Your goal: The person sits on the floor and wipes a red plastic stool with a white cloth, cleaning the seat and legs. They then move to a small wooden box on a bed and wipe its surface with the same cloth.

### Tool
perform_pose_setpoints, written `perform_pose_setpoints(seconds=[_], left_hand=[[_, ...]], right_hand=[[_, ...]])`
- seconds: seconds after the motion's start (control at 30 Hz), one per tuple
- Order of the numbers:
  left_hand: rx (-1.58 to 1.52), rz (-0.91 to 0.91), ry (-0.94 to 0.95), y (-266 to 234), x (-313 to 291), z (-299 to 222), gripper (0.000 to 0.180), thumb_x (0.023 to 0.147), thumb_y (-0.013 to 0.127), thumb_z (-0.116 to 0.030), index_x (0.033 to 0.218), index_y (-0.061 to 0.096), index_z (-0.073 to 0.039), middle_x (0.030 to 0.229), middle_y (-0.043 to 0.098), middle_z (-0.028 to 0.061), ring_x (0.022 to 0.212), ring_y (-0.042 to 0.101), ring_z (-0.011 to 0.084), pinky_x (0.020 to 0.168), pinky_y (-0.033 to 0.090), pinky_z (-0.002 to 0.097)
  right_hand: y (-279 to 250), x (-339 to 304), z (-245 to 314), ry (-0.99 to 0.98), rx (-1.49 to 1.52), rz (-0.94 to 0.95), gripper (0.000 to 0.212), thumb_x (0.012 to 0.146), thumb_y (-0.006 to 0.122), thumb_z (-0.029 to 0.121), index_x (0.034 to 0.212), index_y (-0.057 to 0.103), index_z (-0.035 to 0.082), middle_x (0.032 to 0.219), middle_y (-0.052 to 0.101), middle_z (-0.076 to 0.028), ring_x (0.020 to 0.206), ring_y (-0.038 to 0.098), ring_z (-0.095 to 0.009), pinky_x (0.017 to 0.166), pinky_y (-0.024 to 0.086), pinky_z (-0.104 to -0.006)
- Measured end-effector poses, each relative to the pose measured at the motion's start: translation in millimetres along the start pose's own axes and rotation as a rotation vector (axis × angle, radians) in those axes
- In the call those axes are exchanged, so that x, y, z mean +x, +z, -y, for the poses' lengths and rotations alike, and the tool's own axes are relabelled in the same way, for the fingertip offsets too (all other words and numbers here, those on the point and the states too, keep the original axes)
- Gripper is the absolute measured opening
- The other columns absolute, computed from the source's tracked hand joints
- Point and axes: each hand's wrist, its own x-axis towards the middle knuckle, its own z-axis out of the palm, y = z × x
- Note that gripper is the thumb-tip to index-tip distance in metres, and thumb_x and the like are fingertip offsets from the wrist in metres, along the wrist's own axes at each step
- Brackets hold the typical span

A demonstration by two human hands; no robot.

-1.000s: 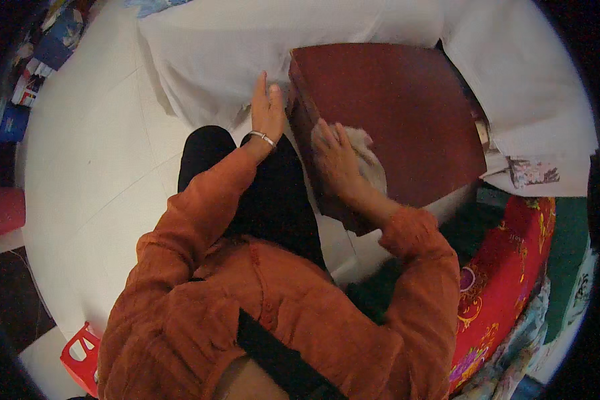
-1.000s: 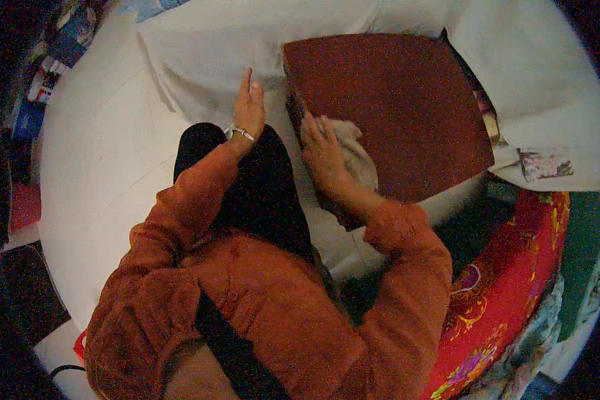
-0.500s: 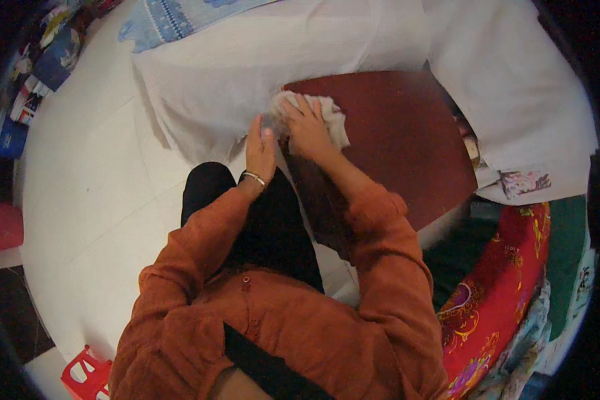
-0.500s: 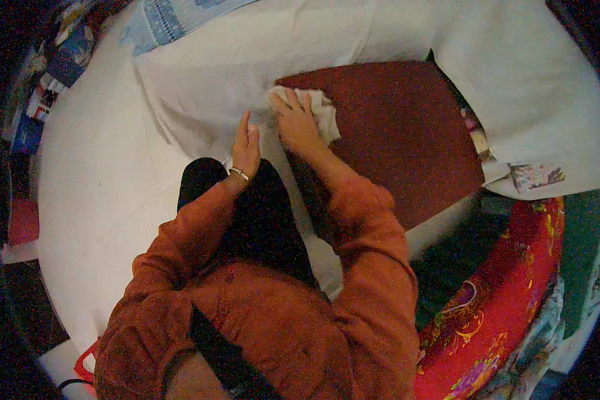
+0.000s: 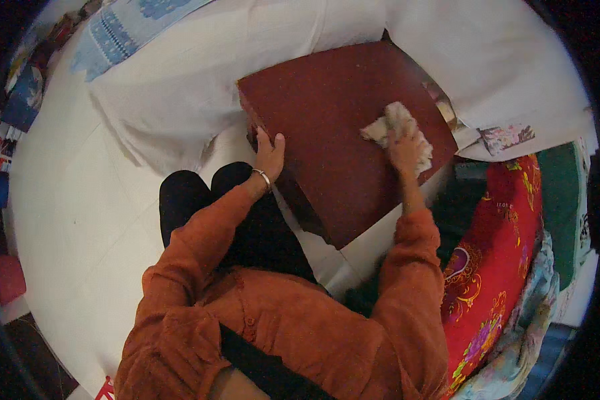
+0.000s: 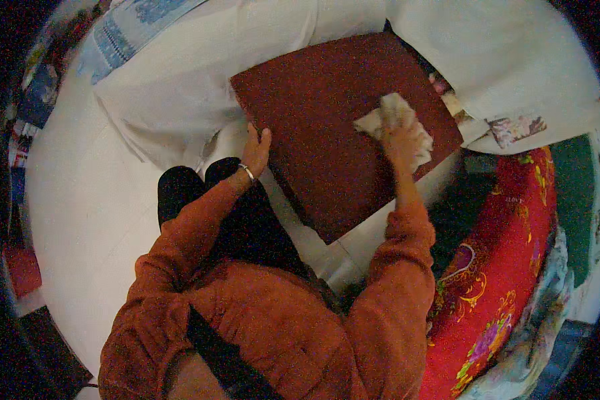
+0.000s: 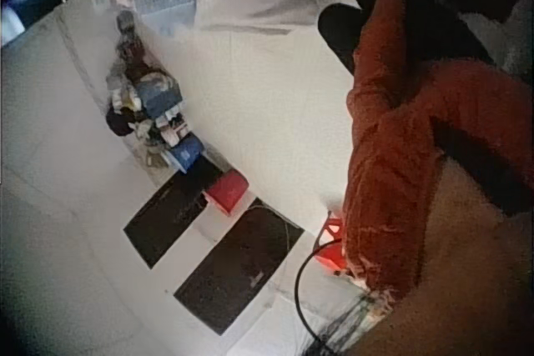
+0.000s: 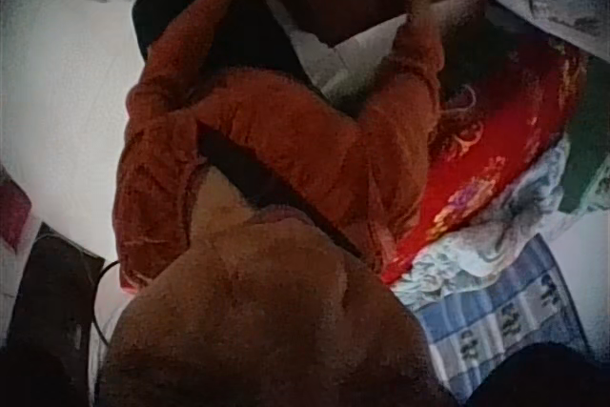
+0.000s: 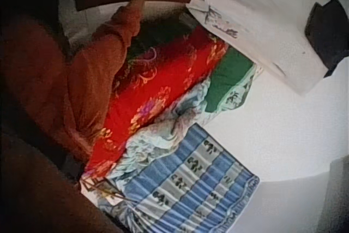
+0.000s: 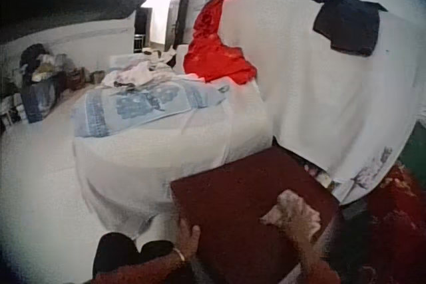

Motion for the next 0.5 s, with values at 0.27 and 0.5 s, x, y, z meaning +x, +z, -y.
perform_pose_setpoints(seconds=[0.27, 0.5], left_hand=[[-0.169, -0.259, 0.075, 30.3, 5.4, 11.3, 0.071, 0.095, 0.038, -0.032, 0.142, -0.001, 0.005, 0.146, 0.02, 0.0216, 0.133, 0.027, 0.0328, 0.108, 0.022, 0.0356], [-0.18, -0.32, 0.103, 41.8, 1.0, -4.8, 0.075, 0.094, 0.039, -0.041, 0.144, 0.001, 0.0, 0.149, 0.012, 0.0202, 0.136, 0.019, 0.0338, 0.11, 0.018, 0.0403]], right_hand=[[-77.6, -104.1, 77.9, -0.396, 0.328, 0.122, 0.057, 0.082, 0.058, 0.033, 0.135, 0.042, 0.024, 0.145, 0.031, -0.006, 0.129, 0.03, -0.04, 0.101, 0.024, -0.0611], [-6.1, -2.3, -44.8, 0.304, 0.0, 0.125, 0.059, 0.087, 0.049, 0.044, 0.137, 0.038, 0.014, 0.142, 0.035, -0.006, 0.125, 0.034, -0.04, 0.104, 0.023, -0.0514]])
